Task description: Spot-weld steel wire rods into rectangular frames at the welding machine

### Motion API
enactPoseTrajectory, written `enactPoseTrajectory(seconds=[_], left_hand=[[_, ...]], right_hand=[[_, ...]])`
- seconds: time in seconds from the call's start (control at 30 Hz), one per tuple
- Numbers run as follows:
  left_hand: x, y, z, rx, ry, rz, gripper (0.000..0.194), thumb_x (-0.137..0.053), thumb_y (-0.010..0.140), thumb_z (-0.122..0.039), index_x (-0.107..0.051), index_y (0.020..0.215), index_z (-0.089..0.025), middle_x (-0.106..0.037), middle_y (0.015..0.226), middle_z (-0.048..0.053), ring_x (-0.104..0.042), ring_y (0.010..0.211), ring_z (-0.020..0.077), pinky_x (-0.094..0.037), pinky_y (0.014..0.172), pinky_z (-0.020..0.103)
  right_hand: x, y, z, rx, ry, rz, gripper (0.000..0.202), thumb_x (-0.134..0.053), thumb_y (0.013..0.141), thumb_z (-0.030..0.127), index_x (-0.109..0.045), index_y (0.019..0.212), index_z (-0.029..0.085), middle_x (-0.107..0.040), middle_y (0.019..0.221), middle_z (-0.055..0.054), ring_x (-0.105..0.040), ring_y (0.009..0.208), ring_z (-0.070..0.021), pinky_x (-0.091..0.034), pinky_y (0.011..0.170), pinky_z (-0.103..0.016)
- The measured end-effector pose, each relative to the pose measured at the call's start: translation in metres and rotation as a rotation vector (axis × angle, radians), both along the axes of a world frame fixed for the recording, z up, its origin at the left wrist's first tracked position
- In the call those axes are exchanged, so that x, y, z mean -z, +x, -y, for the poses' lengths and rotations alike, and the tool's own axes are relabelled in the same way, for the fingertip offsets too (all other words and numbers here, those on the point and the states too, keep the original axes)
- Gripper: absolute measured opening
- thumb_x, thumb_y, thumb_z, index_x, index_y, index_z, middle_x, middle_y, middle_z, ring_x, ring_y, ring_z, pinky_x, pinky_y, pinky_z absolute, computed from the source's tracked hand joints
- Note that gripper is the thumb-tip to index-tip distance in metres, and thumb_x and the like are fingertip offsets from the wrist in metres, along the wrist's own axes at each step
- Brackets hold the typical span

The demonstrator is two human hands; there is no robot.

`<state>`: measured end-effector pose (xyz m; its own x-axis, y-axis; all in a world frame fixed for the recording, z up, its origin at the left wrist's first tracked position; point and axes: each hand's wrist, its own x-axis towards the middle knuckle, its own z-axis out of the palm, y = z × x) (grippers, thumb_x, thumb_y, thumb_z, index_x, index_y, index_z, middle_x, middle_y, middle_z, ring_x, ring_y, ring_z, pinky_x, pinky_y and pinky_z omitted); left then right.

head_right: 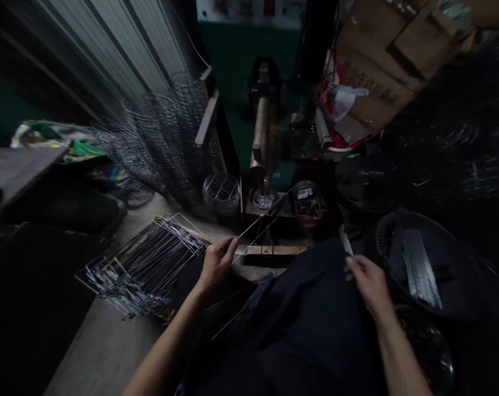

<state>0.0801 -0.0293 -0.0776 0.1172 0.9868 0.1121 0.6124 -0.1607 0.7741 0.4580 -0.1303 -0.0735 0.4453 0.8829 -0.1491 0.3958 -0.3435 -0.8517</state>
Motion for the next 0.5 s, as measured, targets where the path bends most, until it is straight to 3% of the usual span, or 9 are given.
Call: enactPoseTrajectory(seconds=[0.13, 0.23, 0.33, 0.5], left_hand=[[0.012, 0.04, -0.038, 0.116, -0.114, -0.424, 0.035, -0.039, 0.098, -0.036, -0.067, 0.09, -0.018, -0.071, 0.081, 0.009, -0.067, 0.076, 0.0216, -0.043, 0.065, 0.026], [0.023, 0.059, -0.057, 0.182, -0.146, -0.487, 0.029, -0.044, 0.095, -0.035, -0.068, 0.088, -0.019, -0.072, 0.083, 0.012, -0.069, 0.079, 0.0251, -0.044, 0.068, 0.029], [0.032, 0.062, -0.054, 0.214, -0.149, -0.506, 0.031, -0.042, 0.096, -0.035, -0.068, 0.09, -0.02, -0.072, 0.08, 0.011, -0.069, 0.077, 0.0247, -0.044, 0.068, 0.029], [0.031, 0.044, -0.02, 0.166, -0.082, -0.418, 0.035, -0.037, 0.099, -0.035, -0.066, 0.09, -0.019, -0.07, 0.076, 0.008, -0.068, 0.073, 0.0202, -0.043, 0.065, 0.025]], right_hand=[[0.011, -0.081, -0.071, -0.329, 0.093, -0.02, 0.036, -0.057, 0.082, 0.053, -0.062, 0.073, 0.018, -0.06, 0.06, -0.002, -0.056, 0.051, -0.0144, -0.044, 0.053, -0.024], [0.028, -0.118, -0.085, -0.394, 0.08, -0.043, 0.031, -0.055, 0.084, 0.047, -0.061, 0.073, 0.019, -0.058, 0.058, 0.0, -0.057, 0.049, -0.0138, -0.041, 0.051, -0.023], [0.042, -0.123, -0.082, -0.355, 0.042, -0.083, 0.029, -0.055, 0.083, 0.045, -0.062, 0.075, 0.018, -0.059, 0.059, 0.001, -0.056, 0.047, -0.0127, -0.04, 0.05, -0.022], [0.048, -0.114, -0.095, -0.227, 0.039, -0.267, 0.033, -0.06, 0.075, 0.049, -0.058, 0.066, 0.017, -0.055, 0.054, 0.002, -0.049, 0.041, -0.0095, -0.037, 0.045, -0.021]])
